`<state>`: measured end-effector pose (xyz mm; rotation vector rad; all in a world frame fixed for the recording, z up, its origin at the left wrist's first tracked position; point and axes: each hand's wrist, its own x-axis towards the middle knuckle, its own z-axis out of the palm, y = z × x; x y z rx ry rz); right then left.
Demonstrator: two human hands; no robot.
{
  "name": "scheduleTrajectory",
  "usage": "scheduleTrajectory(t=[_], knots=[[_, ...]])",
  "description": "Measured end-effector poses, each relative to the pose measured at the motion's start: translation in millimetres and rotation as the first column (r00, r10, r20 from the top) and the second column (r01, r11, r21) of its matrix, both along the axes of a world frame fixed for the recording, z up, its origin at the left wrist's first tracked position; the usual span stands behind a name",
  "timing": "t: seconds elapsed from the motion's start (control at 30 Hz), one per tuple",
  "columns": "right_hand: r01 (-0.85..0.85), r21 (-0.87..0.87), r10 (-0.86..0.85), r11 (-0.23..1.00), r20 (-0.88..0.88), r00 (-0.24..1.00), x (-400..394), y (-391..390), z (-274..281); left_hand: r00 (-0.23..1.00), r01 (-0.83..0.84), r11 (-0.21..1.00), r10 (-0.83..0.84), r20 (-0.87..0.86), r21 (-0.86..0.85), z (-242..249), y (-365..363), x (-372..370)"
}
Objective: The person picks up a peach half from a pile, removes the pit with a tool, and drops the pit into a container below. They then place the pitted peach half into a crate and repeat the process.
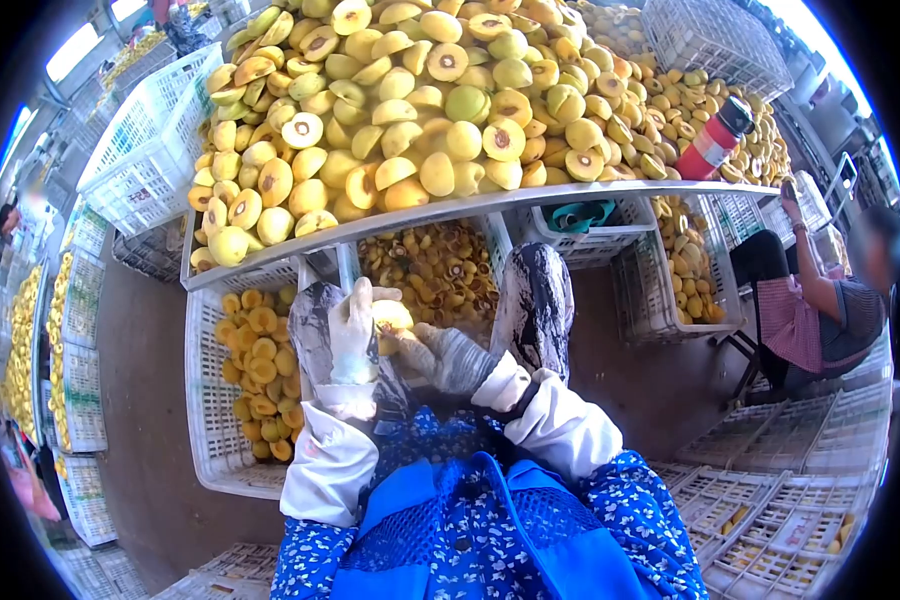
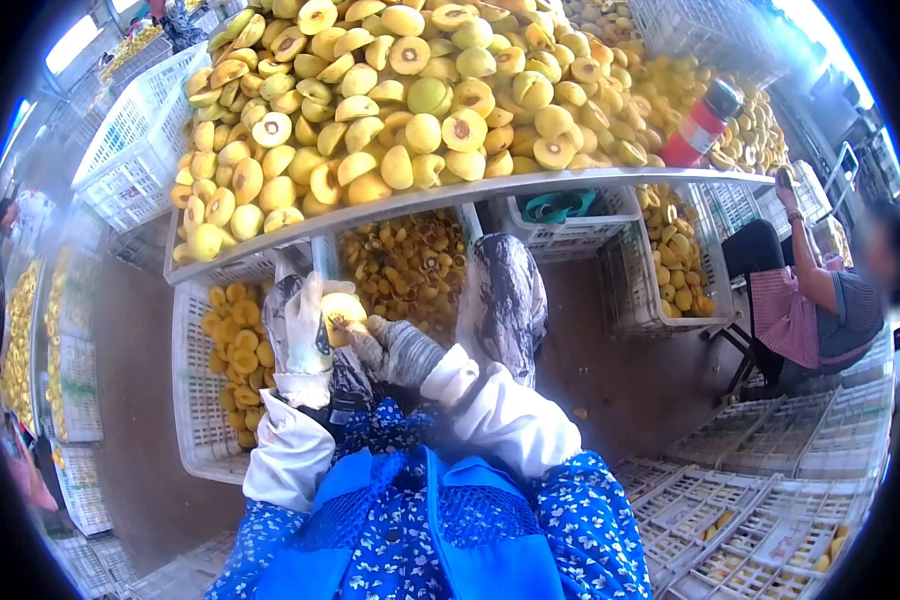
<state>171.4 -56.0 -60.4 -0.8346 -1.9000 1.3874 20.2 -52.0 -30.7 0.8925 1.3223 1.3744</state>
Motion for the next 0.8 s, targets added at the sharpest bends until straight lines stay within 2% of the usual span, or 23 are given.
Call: scheduleTrajectory(t=[0.03, 0.13, 0.17, 0.23, 0.3, 0.4, 0.43, 0.47, 0.53, 0.57, 0.67, 0.7, 0.77, 0.8], knots=[[-0.01, -0.353, -0.022, 0.935, -0.087, 0.996, 1.4, -3.2, 18.1, 0.997, 0.043, 0.999, -0.042, 0.07, -0.004, -3.6, 2.2, -3.1], [-0.124, -0.62, -0.062, 0.775, -0.27, 0.961, 0.3, -3.0, 4.3, 0.923, -0.118, 0.979, 0.046, 0.382, 0.167, -0.2, -5.6, 11.6], [-0.072, -0.666, -0.094, 0.743, -0.211, 0.973, -1.9, -5.6, 3.5, 0.905, -0.224, 0.961, 0.145, 0.399, 0.16, -7.9, -8.0, 16.8], [-0.053, -0.715, -0.057, 0.697, -0.13, 0.99, -1.8, -6.8, 8.4, 0.924, -0.201, 0.966, 0.132, 0.359, 0.163, -18.0, -13.2, 14.7], [-0.047, -0.732, -0.024, 0.68, -0.086, 0.996, -2.9, -11.1, 12.2, 0.916, -0.18, 0.976, 0.121, 0.383, 0.123, -26.4, -16.1, 8.6], [-0.166, -0.565, 0.041, 0.809, -0.227, 0.973, -3.6, -10.4, -16.5, 0.97, -0.141, 0.989, 0.129, 0.206, 0.044, -23.8, -14.6, 4.8], [-0.162, -0.625, 0.019, 0.764, -0.229, 0.973, -3.2, -11.7, -20.7, 0.983, -0.137, 0.989, 0.129, 0.13, 0.053, -22.8, -13.3, 5.4], [-0.156, -0.678, -0.006, 0.719, -0.229, 0.973, -3.0, -12.6, -15.6, 0.98, -0.159, 0.985, 0.148, 0.136, 0.07, -21.5, -13.0, 7.3], [-0.139, -0.766, -0.059, 0.627, -0.224, 0.973, -1.7, -11.8, -2.2, 0.972, -0.195, 0.974, 0.177, 0.152, 0.116, -18.1, -10.0, 15.1], [-0.13, -0.831, -0.119, 0.541, -0.228, 0.966, -2.4, -13.6, 3.3, 0.944, -0.257, 0.96, 0.224, 0.242, 0.111, -13.5, -8.2, 21.7], [-0.022, -0.548, -0.145, 0.836, -0.259, 0.955, -5.7, -21.1, -1.5, 0.869, -0.358, 0.929, 0.292, 0.4, 0.099, -10.4, -4.1, 37.3], [-0.003, -0.533, -0.169, 0.846, -0.274, 0.947, -5.9, -24.5, -2.8, 0.82, -0.462, 0.884, 0.394, 0.415, 0.074, -11.3, -0.6, 44.7], [0.033, -0.5, -0.212, 0.866, -0.305, 0.928, -6.0, -26.4, -0.2, 0.871, -0.405, 0.902, 0.329, 0.366, 0.152, -12.1, -2.9, 48.4], [0.019, -0.585, -0.219, 0.811, -0.273, 0.937, -4.2, -26.8, 6.5, 0.893, -0.374, 0.908, 0.297, 0.338, 0.189, -12.0, -4.3, 50.1]])
